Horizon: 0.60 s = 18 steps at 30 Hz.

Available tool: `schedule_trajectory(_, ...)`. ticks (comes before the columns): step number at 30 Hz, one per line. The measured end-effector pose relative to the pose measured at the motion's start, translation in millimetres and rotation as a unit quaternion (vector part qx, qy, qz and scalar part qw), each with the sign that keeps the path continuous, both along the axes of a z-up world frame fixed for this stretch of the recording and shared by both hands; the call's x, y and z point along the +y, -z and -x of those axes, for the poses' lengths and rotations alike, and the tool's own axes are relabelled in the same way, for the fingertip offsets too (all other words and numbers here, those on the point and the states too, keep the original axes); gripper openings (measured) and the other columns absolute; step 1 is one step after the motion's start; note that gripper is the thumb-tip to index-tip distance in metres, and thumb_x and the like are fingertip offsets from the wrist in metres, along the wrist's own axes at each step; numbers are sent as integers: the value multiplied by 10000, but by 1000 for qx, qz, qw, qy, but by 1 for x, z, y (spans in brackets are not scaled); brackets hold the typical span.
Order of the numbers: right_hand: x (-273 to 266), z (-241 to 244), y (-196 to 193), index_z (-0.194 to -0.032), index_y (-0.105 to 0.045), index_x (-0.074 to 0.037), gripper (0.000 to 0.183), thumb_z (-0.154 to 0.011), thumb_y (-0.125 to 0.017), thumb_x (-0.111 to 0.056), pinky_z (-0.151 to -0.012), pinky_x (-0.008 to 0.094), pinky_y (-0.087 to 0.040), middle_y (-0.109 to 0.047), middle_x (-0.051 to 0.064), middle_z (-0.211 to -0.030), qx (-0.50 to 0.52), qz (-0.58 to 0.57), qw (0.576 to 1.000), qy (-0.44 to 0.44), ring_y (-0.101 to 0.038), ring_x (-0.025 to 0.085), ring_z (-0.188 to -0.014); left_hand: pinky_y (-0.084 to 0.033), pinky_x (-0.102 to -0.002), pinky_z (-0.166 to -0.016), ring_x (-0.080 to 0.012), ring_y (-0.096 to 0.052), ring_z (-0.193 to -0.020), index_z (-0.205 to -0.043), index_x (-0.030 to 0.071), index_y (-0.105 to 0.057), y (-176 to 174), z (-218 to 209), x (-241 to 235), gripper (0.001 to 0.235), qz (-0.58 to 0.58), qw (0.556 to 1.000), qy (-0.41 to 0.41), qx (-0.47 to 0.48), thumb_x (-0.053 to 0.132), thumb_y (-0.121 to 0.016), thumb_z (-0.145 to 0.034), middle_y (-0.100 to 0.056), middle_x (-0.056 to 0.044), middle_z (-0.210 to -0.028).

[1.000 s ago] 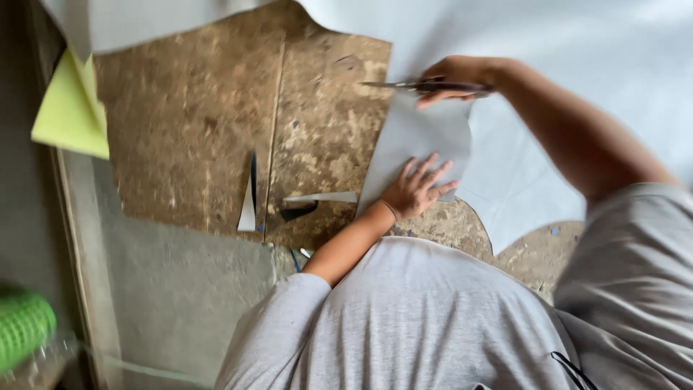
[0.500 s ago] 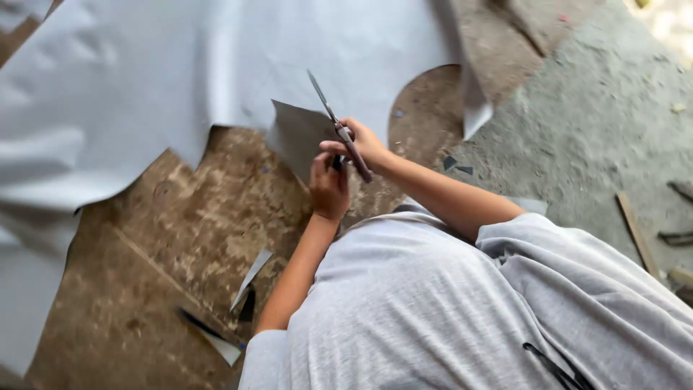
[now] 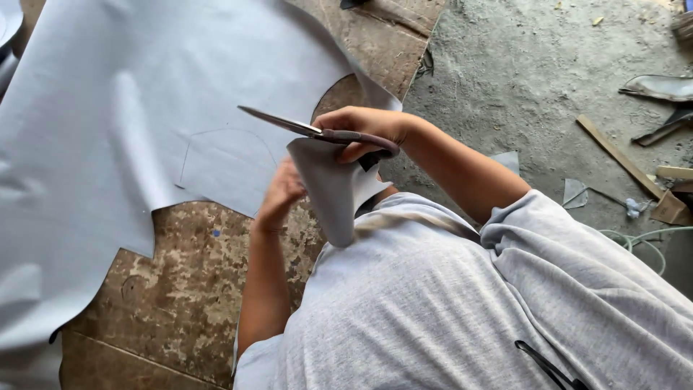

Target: Tracing patterns onto upholstery material using a template and then cutting out the shaped pieces with scissors.

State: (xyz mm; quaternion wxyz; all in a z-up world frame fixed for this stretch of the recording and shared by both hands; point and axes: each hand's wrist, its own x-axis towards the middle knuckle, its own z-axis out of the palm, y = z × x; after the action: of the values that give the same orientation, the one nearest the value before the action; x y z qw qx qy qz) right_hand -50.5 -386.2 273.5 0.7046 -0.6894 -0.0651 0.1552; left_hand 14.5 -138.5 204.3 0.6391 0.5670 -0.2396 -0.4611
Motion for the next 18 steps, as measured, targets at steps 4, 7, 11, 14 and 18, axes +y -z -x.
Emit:
schedule_trajectory(4, -32, -12, 11, -1188, -698, -110, 404, -807, -831, -138, -707, 261, -520, -720, -3, -900, -30, 15, 999, -41, -594, 86, -808, -382, -614, -1097, -498, -594, -1218, -1366, -61, -573, 158, 5, -27, 858, 161, 970, 90, 156, 139, -937, -615, -608, -301, -1316)
schedule_trajectory(7, -41, -15, -8, -1284, -668, -89, 536, -800, -893, -124, -762, 273, -537, -700, 21, -909, -58, 54, 997, 3, -617, 98, -834, -464, -565, -1040, -433, -680, -1115, -1234, -52, -680, 178, 1, -43, 633, 223, 959, 4, 174, -76, -875, -632, -700, -249, -1181)
schedule_trajectory(11, -61, -26, 12, -1110, -640, -97, 383, -778, -798, -204, -771, 224, -505, -707, 23, -984, -124, 51, 937, 323, -651, 115, -895, -508, -288, -706, -133, -626, -857, -1024, 40, -717, 145, -48, -39, 402, 27, 948, -305, 89, 197, -909, -708, -720, -34, -940)
schedule_trajectory(14, -60, -12, 36, -1093, -571, -90, 192, -944, -623, -200, -670, 266, -510, -686, 91, -882, -91, -6, 905, 415, -643, 156, -737, -566, -346, -779, -210, -686, -943, -1162, 7, -674, 187, -72, 7, 555, -139, 892, -431, 17, 216, -900, -700, -742, -110, -1080)
schedule_trajectory(18, -31, 24, 53, -1265, -446, -88, 547, -1039, -525, -580, -421, 280, -435, -623, 120, -843, -83, 44, 966, 241, -568, 174, -550, -471, -413, -1012, -391, -639, -1179, -1323, -21, -500, 281, -71, 55, 865, -357, 808, -444, -149, 341, -923, -660, -648, -246, -1297)
